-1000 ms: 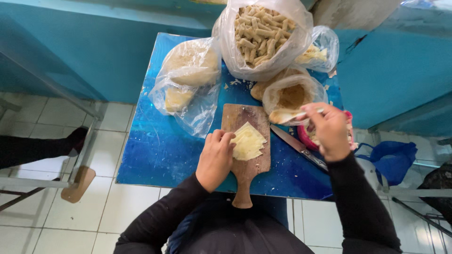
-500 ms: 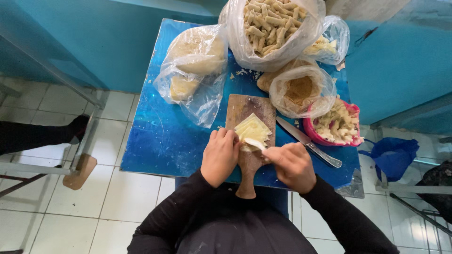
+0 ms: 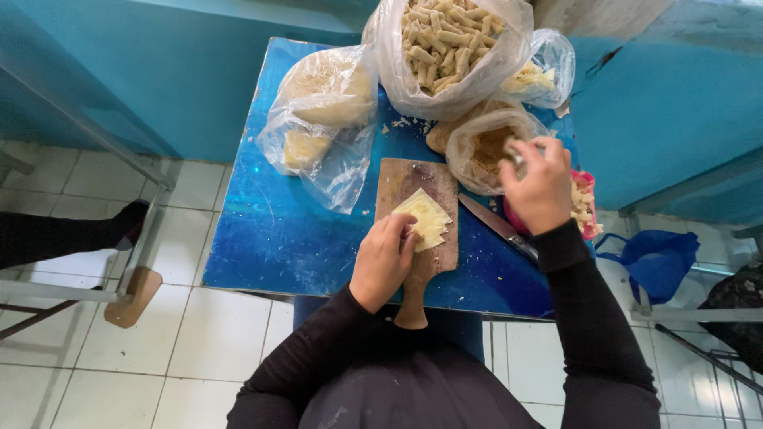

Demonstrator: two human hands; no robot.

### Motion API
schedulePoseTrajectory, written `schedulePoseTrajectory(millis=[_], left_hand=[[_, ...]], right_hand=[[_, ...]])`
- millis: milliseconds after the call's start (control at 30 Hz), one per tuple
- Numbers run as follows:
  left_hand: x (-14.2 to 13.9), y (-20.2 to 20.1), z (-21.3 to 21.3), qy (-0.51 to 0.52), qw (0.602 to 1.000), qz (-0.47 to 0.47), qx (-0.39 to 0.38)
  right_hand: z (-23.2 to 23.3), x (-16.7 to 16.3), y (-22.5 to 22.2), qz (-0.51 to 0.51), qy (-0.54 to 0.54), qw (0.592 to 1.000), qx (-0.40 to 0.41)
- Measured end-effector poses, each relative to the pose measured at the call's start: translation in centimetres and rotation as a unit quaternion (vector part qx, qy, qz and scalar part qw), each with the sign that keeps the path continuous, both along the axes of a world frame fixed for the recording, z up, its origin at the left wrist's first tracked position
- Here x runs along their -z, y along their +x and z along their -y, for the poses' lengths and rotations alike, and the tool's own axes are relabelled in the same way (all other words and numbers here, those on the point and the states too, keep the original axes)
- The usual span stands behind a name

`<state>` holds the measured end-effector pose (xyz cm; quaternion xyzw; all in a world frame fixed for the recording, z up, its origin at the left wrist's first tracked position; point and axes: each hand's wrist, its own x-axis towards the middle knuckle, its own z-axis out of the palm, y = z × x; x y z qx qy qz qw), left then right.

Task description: The person sits at a blue table and assembles filled pastries. They take square dough wrappers, spoon brown filling from a plastic bag onto a wrapper, fold the wrapper over the filling, and place the folded pastry into a pink bowl with other finished pastries, repeating the cycle.

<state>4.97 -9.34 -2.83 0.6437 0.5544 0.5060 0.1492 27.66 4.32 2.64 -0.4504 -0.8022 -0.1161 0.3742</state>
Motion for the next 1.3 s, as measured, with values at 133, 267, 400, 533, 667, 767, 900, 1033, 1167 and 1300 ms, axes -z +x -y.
schedulePoseTrajectory(millis=[133,267,400,533,667,767,900,1033,1167,1300], left_hand=[[0.3,-0.3,0.1,0.011,1.000,0.022,0.017],[0.6,-0.5,0.5,-0.021,0.998,0.037,0.043],[0.8,-0.7,0.6,0.053,0.997,0.005,0.051],[0.7,-0.8,0.5,0.050,0.998,-0.014,0.033],[0.6,-0.9,0.5,0.032,0.998,-0.056,0.027],[0.4,-0.8,0.6,0.035,0.997,-0.075,0.007],[0.4,-0.7,0.5,0.044,0.994,-0.095,-0.002],[0.7,-0.8,0.5,0.066,0.988,-0.143,0.002],[1.1,-0.9,0.6,0.057,0.986,-0.158,-0.011],[1.2,-1.6,0.5,0.048,0.983,-0.179,0.006]], right_hand=[[3.3,-0.3,-1.1,-0.001,0.013,1.000,0.006],[7.7,2.2,-3.1,-0.019,-0.157,0.984,-0.076],[9.3,5.0,-4.4,-0.027,-0.215,0.974,-0.070],[9.5,6.4,-5.0,-0.057,-0.234,0.969,-0.058],[10.1,6.6,-5.8,-0.146,-0.261,0.951,-0.076],[10.7,6.4,-6.3,-0.242,-0.316,0.915,-0.065],[10.9,6.3,-6.9,-0.255,-0.283,0.919,-0.105],[10.8,6.4,-7.0,-0.168,-0.220,0.956,-0.095],[10.8,5.8,-6.7,-0.090,-0.197,0.971,-0.097],[10.4,4.5,-5.9,0.042,-0.138,0.981,-0.128]])
